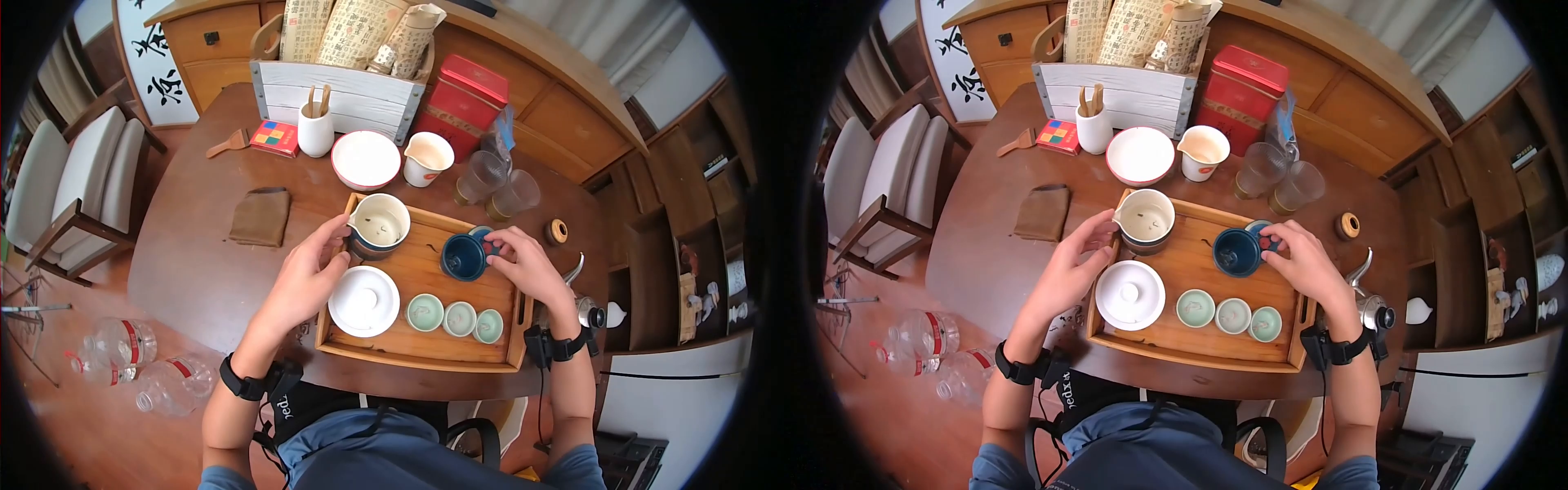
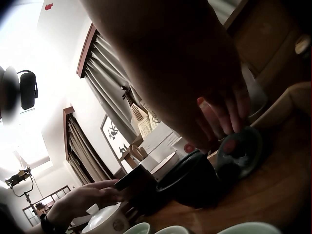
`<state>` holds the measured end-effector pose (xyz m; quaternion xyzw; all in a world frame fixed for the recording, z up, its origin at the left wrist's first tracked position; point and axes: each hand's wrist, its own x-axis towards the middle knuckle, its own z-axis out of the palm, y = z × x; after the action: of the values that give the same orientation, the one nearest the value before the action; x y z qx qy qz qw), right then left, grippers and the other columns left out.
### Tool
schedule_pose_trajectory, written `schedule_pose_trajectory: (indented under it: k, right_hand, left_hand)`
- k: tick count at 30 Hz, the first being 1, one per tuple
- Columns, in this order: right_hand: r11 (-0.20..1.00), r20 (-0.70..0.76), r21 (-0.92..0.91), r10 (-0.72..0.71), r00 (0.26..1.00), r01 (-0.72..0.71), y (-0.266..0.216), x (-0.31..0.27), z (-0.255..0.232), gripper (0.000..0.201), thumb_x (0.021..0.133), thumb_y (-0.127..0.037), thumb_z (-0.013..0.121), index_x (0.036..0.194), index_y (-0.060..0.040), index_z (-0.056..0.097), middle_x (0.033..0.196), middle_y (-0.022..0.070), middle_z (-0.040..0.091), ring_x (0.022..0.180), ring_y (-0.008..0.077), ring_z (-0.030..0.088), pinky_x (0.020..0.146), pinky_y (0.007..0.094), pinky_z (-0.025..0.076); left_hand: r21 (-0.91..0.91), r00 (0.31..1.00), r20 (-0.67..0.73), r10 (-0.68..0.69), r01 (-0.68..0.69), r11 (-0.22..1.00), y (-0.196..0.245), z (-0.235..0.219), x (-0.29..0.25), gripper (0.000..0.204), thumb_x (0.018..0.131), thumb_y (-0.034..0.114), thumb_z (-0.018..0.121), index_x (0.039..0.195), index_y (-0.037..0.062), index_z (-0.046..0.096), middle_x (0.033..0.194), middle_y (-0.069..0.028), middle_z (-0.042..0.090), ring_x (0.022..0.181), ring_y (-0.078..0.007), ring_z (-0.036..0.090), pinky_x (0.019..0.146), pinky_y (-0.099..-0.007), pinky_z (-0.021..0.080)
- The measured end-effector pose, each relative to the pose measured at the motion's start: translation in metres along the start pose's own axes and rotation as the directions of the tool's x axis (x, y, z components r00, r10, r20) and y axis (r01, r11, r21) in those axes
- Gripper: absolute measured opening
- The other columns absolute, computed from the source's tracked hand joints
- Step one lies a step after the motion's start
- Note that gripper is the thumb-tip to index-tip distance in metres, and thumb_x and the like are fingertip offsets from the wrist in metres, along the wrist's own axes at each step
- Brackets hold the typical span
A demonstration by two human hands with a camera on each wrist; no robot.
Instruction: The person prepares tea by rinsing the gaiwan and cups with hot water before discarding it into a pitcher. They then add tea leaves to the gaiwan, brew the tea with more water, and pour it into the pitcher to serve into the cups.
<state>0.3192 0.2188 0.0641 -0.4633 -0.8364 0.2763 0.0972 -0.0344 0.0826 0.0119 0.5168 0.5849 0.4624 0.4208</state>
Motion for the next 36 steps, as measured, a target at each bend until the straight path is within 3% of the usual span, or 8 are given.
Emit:
schedule_pose_trajectory:
  k: [4,7,19,22,25,26,29,36]
  right_hand:
    - [0.996,-0.032,0.087,0.030,0.999,-0.027,0.007,0.003,0.001,0.028,0.093,-0.001,0.073,0.121,0.0010,0.070,0.102,0.0086,0.064,0.086,0.0174,0.062,0.081,0.0323,0.053]
    - [0.999,-0.006,0.018,0.038,0.999,-0.038,0.007,0.003,0.001,0.029,0.090,0.001,0.070,0.119,-0.0019,0.071,0.101,0.0102,0.064,0.088,0.0226,0.064,0.084,0.0360,0.054]
    - [0.998,-0.004,-0.042,-0.053,0.999,0.053,0.008,0.008,0.011,0.033,0.090,-0.001,0.071,0.123,-0.0035,0.071,0.098,0.0099,0.059,0.082,0.0226,0.059,0.081,0.0368,0.053]
    - [0.990,0.013,0.139,0.010,1.000,-0.011,0.006,0.011,0.007,0.043,0.089,-0.008,0.076,0.131,-0.0052,0.068,0.106,0.0100,0.063,0.088,0.0224,0.062,0.084,0.0359,0.054]
    - [0.998,-0.012,0.032,-0.060,0.998,0.060,-0.018,0.004,0.006,0.062,0.085,-0.018,0.084,0.142,-0.0063,0.061,0.121,0.0124,0.065,0.102,0.0239,0.065,0.093,0.0364,0.054]
    - [0.998,0.039,0.012,-0.064,0.997,0.063,-0.024,0.003,0.007,0.081,0.081,-0.027,0.089,0.150,-0.0059,0.054,0.134,0.0160,0.062,0.119,0.0306,0.063,0.104,0.0404,0.052]
    - [0.961,0.021,-0.165,-0.220,0.975,0.220,-0.030,0.002,0.022,0.088,0.080,-0.030,0.091,0.153,-0.0030,0.050,0.140,0.0171,0.060,0.129,0.0358,0.058,0.110,0.0450,0.048]
    - [0.957,0.092,-0.224,-0.167,0.982,0.184,-0.048,0.010,0.024,0.080,0.079,-0.024,0.086,0.148,-0.0027,0.053,0.134,0.0181,0.060,0.130,0.0382,0.056,0.108,0.0472,0.049]
  left_hand:
    - [0.017,1.000,0.006,0.005,-0.005,1.000,0.002,0.000,-0.001,0.057,0.102,0.010,0.063,0.156,0.0018,0.049,0.142,-0.0174,0.067,0.129,-0.0308,0.063,0.112,-0.0413,0.050]
    - [0.023,1.000,0.007,0.013,-0.014,1.000,0.000,0.001,-0.001,0.057,0.102,0.010,0.063,0.156,0.0014,0.049,0.142,-0.0174,0.067,0.129,-0.0307,0.063,0.112,-0.0414,0.050]
    - [0.017,1.000,0.009,-0.001,0.001,1.000,0.006,0.001,-0.003,0.059,0.102,0.010,0.064,0.157,-0.0006,0.048,0.142,-0.0174,0.067,0.128,-0.0300,0.064,0.111,-0.0405,0.050]
    - [0.018,1.000,0.007,0.003,-0.003,1.000,0.005,0.000,-0.003,0.058,0.102,0.010,0.064,0.157,-0.0010,0.048,0.141,-0.0174,0.067,0.128,-0.0299,0.064,0.111,-0.0404,0.050]
    - [0.017,1.000,0.008,0.007,-0.007,1.000,0.006,0.000,-0.002,0.058,0.102,0.010,0.064,0.157,-0.0008,0.048,0.141,-0.0173,0.068,0.127,-0.0299,0.065,0.111,-0.0404,0.050]
    - [0.021,1.000,0.007,0.006,-0.006,1.000,0.005,0.000,-0.002,0.058,0.102,0.010,0.064,0.157,-0.0007,0.048,0.140,-0.0173,0.068,0.127,-0.0299,0.065,0.111,-0.0404,0.051]
    - [0.015,1.000,0.006,0.001,-0.001,1.000,0.005,0.001,-0.001,0.058,0.102,0.010,0.064,0.157,-0.0005,0.048,0.140,-0.0174,0.068,0.127,-0.0300,0.065,0.110,-0.0405,0.051]
    - [0.011,1.000,-0.007,0.006,-0.006,1.000,0.000,0.001,-0.001,0.059,0.101,0.013,0.065,0.157,0.0006,0.049,0.139,-0.0179,0.069,0.126,-0.0298,0.066,0.110,-0.0406,0.051]
